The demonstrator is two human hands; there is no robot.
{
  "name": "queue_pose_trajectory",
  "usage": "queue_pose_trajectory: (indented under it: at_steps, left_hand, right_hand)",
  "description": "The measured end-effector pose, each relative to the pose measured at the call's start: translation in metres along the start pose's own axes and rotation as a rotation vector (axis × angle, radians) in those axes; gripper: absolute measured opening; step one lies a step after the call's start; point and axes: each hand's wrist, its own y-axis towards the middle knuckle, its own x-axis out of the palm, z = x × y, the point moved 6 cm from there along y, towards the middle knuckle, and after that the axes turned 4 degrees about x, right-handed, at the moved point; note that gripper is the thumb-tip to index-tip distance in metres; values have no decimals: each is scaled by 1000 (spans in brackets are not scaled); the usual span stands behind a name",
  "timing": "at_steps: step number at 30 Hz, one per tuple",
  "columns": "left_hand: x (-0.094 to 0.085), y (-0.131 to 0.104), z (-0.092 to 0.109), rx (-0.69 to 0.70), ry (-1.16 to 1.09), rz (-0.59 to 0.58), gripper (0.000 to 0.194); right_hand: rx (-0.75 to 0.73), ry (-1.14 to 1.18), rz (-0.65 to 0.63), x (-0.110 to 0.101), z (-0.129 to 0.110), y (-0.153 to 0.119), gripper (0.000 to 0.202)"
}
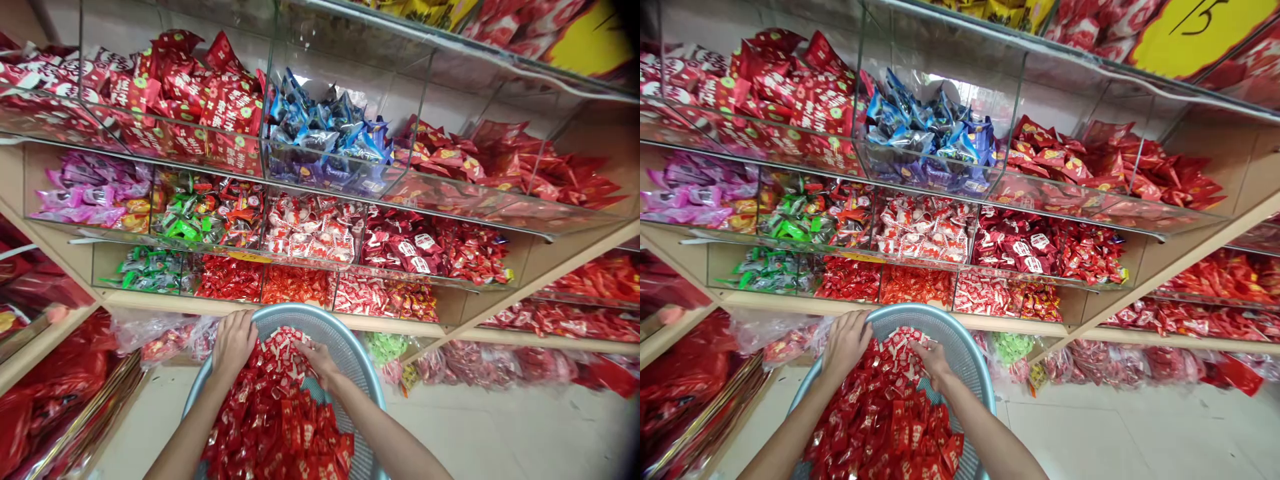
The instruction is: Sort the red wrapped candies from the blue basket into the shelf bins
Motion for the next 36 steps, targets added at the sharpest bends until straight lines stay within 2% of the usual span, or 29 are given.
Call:
queue_pose_trajectory:
  at_steps: [3, 8, 16, 21, 29, 36]
  left_hand:
    - [-1, 0, 0, 0, -3, 10, 33]
    - [0, 0, -1, 4, 1, 9, 33]
    - [1, 1, -1, -1, 4, 4, 33]
    - [2, 1, -2, -2, 2, 6, 32]
    - [2, 0, -3, -2, -5, 20, 33]
    - [3, -1, -3, 0, -5, 24, 33]
  right_hand:
    - [-38, -29, 23, 7, 0, 3, 41]
    - [-96, -12, 112, 3, 2, 8, 45]
    - [-103, 181, 235, 1, 3, 9, 43]
    - [-81, 230, 218, -1, 6, 3, 38]
    - [-47, 219, 225, -15, 8, -5, 24]
    - [-33, 216, 218, -26, 5, -15, 25]
